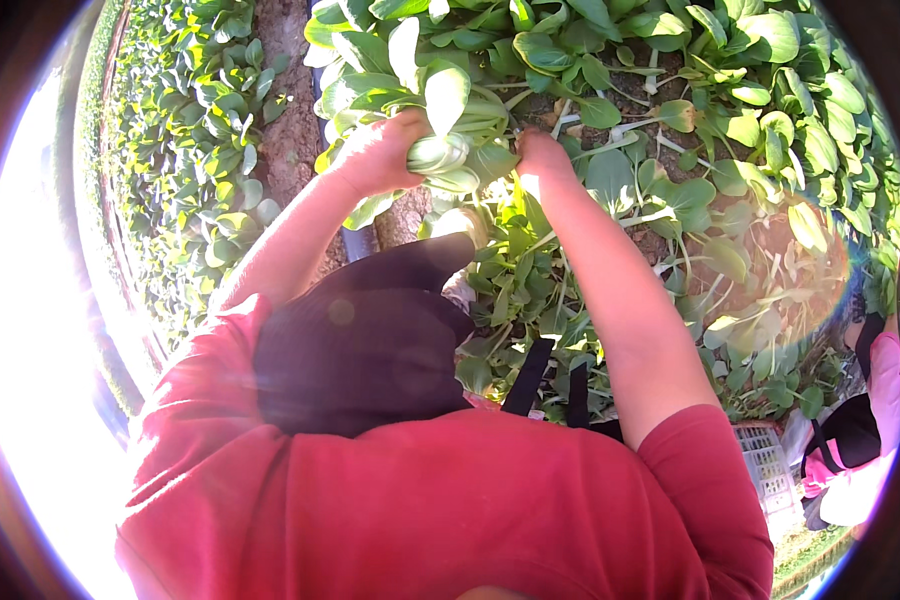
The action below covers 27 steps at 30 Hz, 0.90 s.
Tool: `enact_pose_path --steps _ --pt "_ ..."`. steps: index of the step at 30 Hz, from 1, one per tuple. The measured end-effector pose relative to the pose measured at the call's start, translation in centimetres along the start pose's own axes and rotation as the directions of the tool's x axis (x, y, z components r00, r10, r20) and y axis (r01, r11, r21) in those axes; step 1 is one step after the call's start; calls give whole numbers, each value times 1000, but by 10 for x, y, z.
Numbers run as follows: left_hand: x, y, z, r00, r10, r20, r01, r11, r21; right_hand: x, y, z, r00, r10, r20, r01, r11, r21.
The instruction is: The person harvests leafy green vegetables in a field using a small knife to cut stems near the base. They place the harvested bunches into a white plastic basket beside them. Another person in pink is visible nearby, also harvesting.
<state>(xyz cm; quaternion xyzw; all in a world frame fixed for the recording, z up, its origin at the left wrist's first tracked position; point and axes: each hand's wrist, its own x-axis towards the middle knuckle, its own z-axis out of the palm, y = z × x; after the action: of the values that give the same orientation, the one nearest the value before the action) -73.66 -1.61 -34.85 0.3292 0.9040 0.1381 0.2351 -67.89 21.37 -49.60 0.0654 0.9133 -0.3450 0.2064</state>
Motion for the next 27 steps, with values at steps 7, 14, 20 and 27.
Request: enact_pose_path --steps 7,14,20,27 --pt "-14 3 7 979 172 -107 -188 968 -166 -24 12 -13 991 88 103 -99 990 101" --pt "-27 16 8 999 -3 -44 -4 987 -162 -33 9 -18 990 -12 140 31 991 -134" --pt "-42 74 -21 937 258 -237 -295 946 -137 -91 11 -63 978 47 -205 24 943 332" --pt "-29 136 -41 814 510 -277 -530 848 2 -142 -2 -113 982 10 190 -187 -128 974"
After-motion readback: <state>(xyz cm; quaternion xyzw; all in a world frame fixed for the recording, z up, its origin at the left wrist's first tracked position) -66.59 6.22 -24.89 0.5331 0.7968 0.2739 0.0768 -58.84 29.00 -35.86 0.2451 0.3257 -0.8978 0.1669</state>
